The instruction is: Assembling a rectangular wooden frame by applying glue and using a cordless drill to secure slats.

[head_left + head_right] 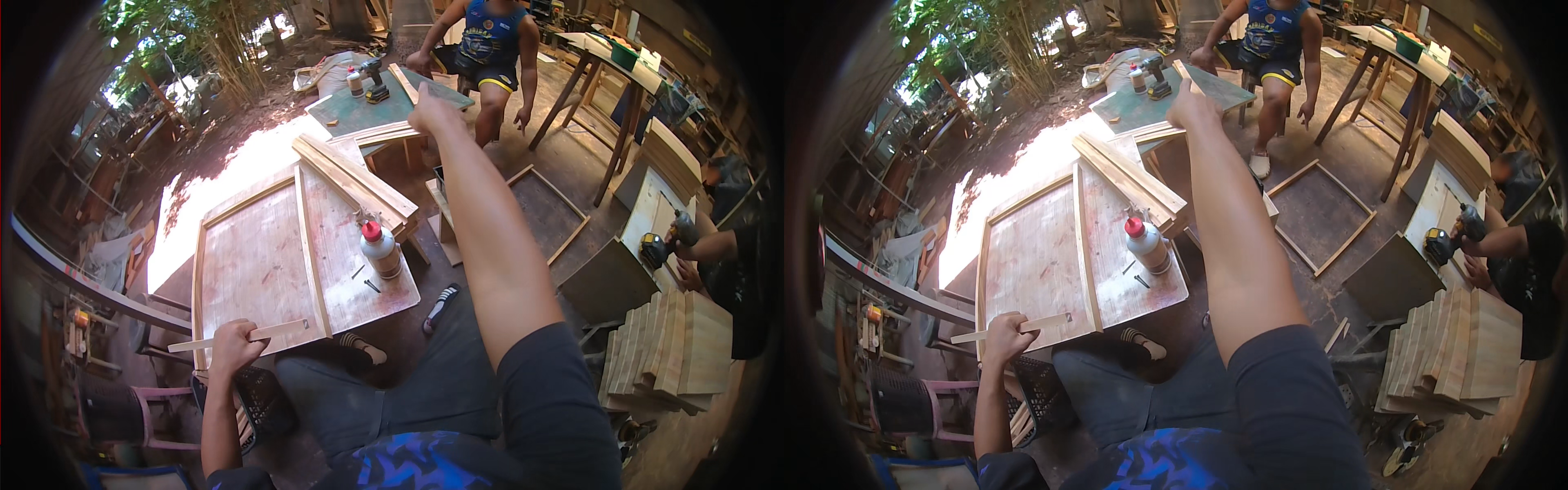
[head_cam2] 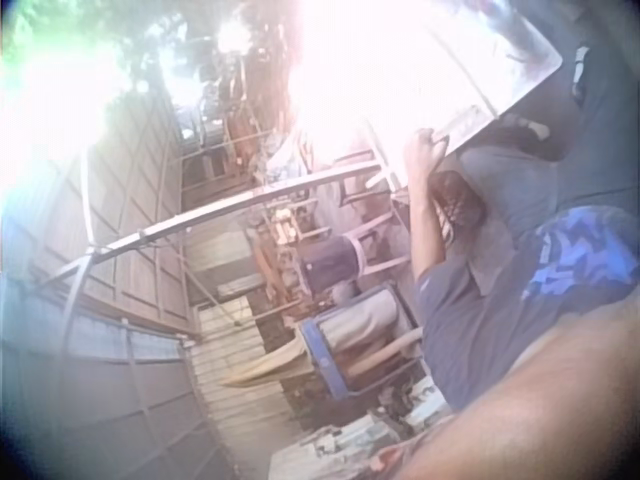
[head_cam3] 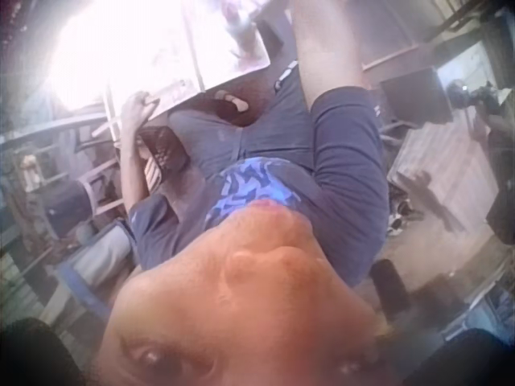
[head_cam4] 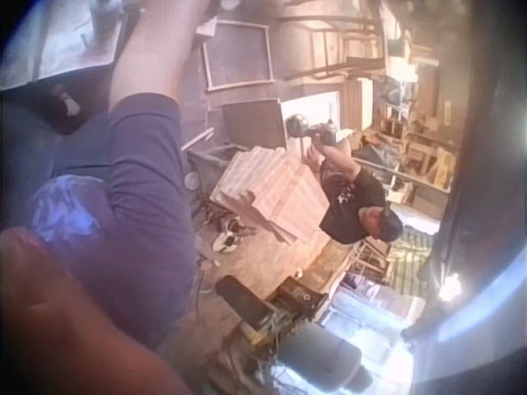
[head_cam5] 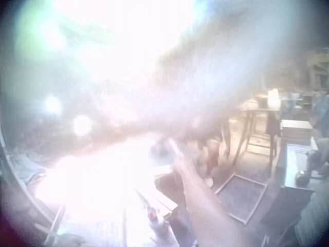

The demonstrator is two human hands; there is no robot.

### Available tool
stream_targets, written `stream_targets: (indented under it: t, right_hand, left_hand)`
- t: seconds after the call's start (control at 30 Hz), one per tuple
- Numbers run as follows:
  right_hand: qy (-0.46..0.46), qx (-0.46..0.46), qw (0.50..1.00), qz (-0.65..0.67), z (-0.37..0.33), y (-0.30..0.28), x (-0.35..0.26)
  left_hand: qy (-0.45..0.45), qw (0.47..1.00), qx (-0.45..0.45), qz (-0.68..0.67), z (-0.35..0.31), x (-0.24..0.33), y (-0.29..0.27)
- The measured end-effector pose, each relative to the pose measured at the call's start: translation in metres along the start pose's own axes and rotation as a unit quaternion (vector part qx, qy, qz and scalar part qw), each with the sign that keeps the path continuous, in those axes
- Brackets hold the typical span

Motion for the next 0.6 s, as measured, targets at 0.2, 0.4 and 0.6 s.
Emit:
stream_targets:
  t: [0.2,0.4,0.6]
  right_hand:
    - [-0.004,0.019,0.999,-0.025,-0.009,-0.035,0.010]
    - [-0.135,0.052,0.990,0.009,-0.020,0.033,0.089]
    - [0.073,-0.126,0.989,0.015,-0.096,0.211,0.339]
  left_hand:
    - [-0.006,1.000,-0.014,0.020,0.012,0.004,-0.004]
    - [0.001,0.999,-0.040,0.030,0.026,0.009,0.001]
    - [0.051,0.998,0.001,0.022,0.033,-0.008,0.010]
Point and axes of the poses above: each hand's wrist, its own z-axis towards the middle knuckle, its own y-axis out of the palm, x = y × z, the point moved 3 cm from there along z, towards the middle knuckle, and after that the axes turned 7 degrees about y, right-handed, at the moved point
